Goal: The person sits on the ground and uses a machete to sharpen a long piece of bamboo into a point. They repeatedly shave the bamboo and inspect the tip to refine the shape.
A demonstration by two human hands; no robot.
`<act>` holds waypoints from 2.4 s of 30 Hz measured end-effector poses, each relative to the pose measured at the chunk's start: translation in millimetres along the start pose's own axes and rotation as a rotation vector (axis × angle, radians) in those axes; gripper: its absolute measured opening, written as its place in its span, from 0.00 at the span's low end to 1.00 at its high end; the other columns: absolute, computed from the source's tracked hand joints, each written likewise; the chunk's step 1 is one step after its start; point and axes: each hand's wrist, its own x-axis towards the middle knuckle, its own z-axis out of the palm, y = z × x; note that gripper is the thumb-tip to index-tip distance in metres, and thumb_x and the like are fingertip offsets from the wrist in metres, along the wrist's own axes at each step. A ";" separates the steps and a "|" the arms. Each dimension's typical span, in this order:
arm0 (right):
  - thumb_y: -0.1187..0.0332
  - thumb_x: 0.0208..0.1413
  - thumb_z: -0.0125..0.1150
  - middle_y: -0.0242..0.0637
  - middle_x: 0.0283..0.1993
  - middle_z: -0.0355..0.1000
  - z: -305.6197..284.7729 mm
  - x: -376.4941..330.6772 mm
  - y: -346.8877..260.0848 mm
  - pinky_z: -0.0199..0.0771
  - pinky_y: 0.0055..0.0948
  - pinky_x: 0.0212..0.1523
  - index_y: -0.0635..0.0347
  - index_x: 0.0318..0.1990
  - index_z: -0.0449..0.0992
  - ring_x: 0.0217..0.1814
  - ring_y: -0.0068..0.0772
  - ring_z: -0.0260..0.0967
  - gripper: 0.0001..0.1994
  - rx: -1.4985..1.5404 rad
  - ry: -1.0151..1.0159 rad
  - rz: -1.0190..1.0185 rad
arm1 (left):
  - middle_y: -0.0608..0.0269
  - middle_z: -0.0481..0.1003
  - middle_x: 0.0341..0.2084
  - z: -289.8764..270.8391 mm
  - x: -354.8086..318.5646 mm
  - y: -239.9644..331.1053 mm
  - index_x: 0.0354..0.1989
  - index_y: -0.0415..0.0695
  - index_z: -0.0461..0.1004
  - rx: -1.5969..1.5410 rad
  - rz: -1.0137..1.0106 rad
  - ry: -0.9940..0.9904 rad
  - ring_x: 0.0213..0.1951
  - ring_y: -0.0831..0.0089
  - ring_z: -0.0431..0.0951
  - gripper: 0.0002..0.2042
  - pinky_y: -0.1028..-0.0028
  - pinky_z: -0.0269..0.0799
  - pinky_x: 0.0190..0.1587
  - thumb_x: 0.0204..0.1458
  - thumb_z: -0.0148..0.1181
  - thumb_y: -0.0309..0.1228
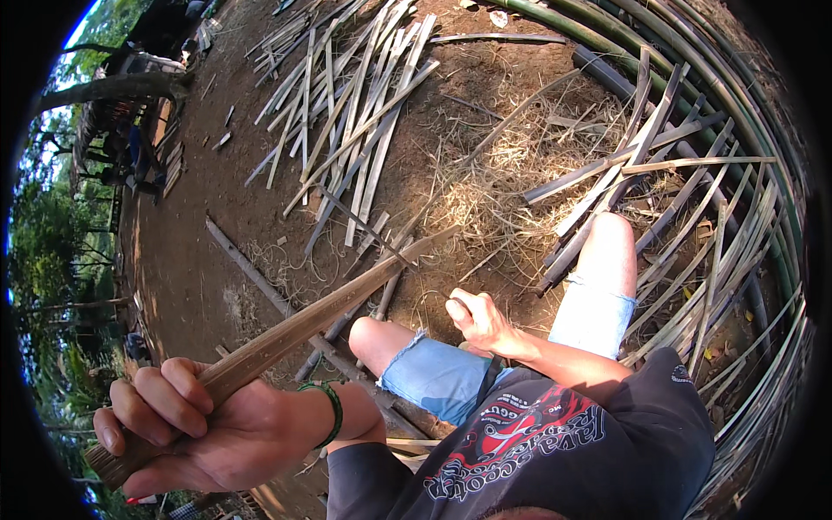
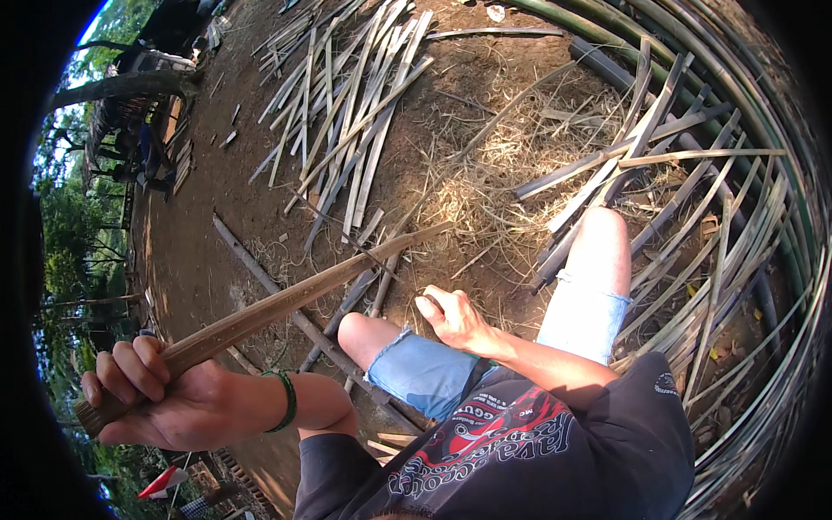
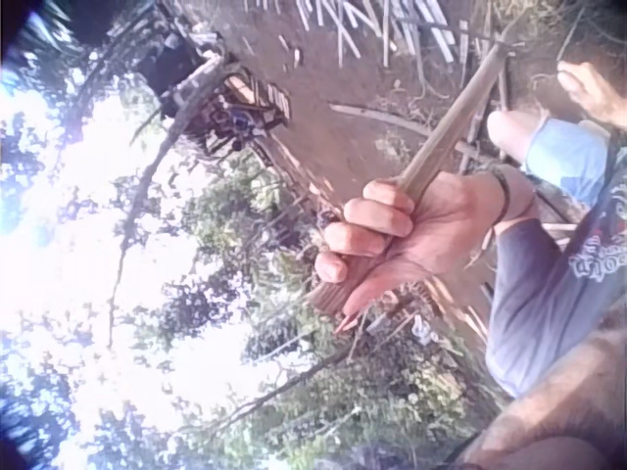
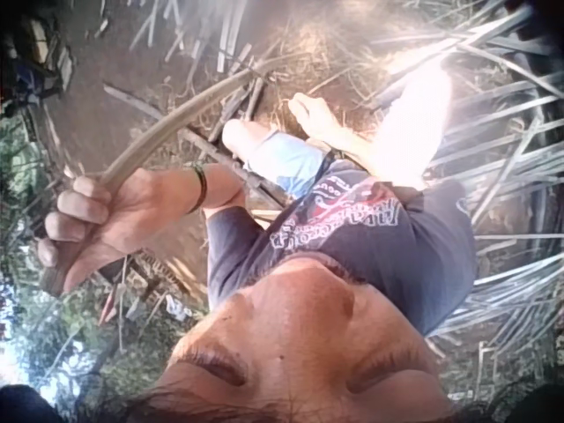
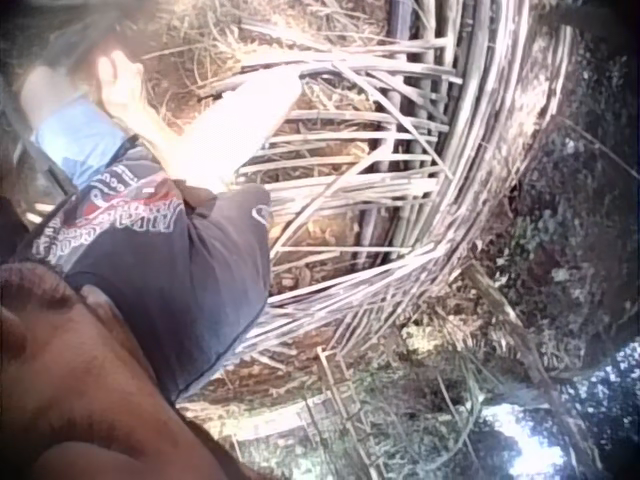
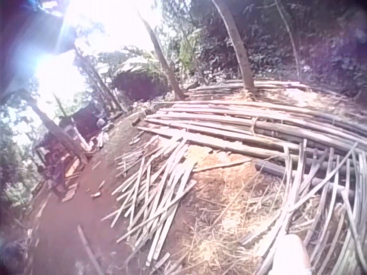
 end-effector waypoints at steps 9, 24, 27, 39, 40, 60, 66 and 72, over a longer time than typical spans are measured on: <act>0.47 0.65 0.43 0.59 0.30 0.72 -2.9 30.2 98.8 0.67 0.46 0.39 0.70 0.34 0.72 0.38 0.60 0.71 0.28 -0.198 0.106 0.419 | 0.70 0.55 0.20 -27.3 8.6 3.3 0.37 0.42 0.64 0.070 0.007 0.025 0.20 0.78 0.53 0.21 0.77 0.53 0.25 0.59 0.54 0.50; 0.45 0.64 0.41 0.64 0.41 0.73 -34.0 -1.8 233.5 0.66 0.53 0.51 0.70 0.39 0.76 0.50 0.64 0.70 0.30 -0.459 0.219 0.708 | 0.70 0.54 0.19 -35.1 16.6 3.2 0.35 0.42 0.64 0.084 0.019 0.075 0.19 0.78 0.51 0.24 0.76 0.50 0.24 0.64 0.39 0.54; 0.46 0.64 0.41 0.63 0.41 0.73 -32.6 6.7 180.2 0.68 0.50 0.50 0.69 0.40 0.75 0.49 0.63 0.70 0.29 -0.466 0.093 0.632 | 0.70 0.55 0.20 -46.0 7.2 9.4 0.35 0.42 0.64 0.049 0.032 0.072 0.20 0.78 0.51 0.24 0.76 0.49 0.24 0.64 0.38 0.54; 0.42 0.61 0.42 0.64 0.55 0.68 -59.2 14.1 212.6 0.62 0.45 0.63 0.72 0.52 0.74 0.62 0.60 0.64 0.35 -0.552 0.050 0.821 | 0.64 0.65 0.26 -77.9 32.3 4.7 0.38 0.44 0.66 0.120 0.034 0.211 0.24 0.77 0.64 0.20 0.78 0.67 0.28 0.62 0.47 0.51; 0.41 0.61 0.42 0.64 0.56 0.68 -60.2 14.8 209.9 0.62 0.45 0.63 0.71 0.52 0.74 0.62 0.60 0.64 0.35 -0.570 0.054 0.830 | 0.63 0.66 0.28 -88.0 36.2 -1.2 0.38 0.44 0.66 0.149 0.045 0.274 0.25 0.76 0.67 0.19 0.78 0.69 0.29 0.62 0.48 0.50; 0.41 0.61 0.39 0.62 0.58 0.66 -61.4 23.5 193.8 0.60 0.44 0.65 0.73 0.54 0.72 0.65 0.58 0.62 0.37 -0.742 0.023 0.848 | 0.69 0.63 0.19 -372.0 21.2 27.9 0.30 0.49 0.62 -0.091 0.243 0.859 0.22 0.74 0.65 0.21 0.72 0.70 0.31 0.65 0.35 0.52; 0.42 0.63 0.37 0.65 0.58 0.66 -41.1 24.6 183.3 0.58 0.43 0.66 0.77 0.52 0.72 0.65 0.59 0.61 0.37 -0.801 0.006 0.847 | 0.58 0.77 0.40 -420.2 37.3 -155.0 0.48 0.47 0.64 -0.088 -0.030 1.159 0.45 0.64 0.77 0.24 0.58 0.71 0.50 0.64 0.35 0.57; 0.42 0.63 0.38 0.67 0.56 0.67 -1.2 52.2 183.8 0.60 0.43 0.65 0.78 0.50 0.73 0.63 0.61 0.63 0.38 -0.762 0.006 0.740 | 0.54 0.70 0.54 -445.9 -112.2 -296.1 0.59 0.36 0.65 0.504 -0.817 0.690 0.50 0.66 0.71 0.36 0.65 0.67 0.53 0.53 0.60 0.56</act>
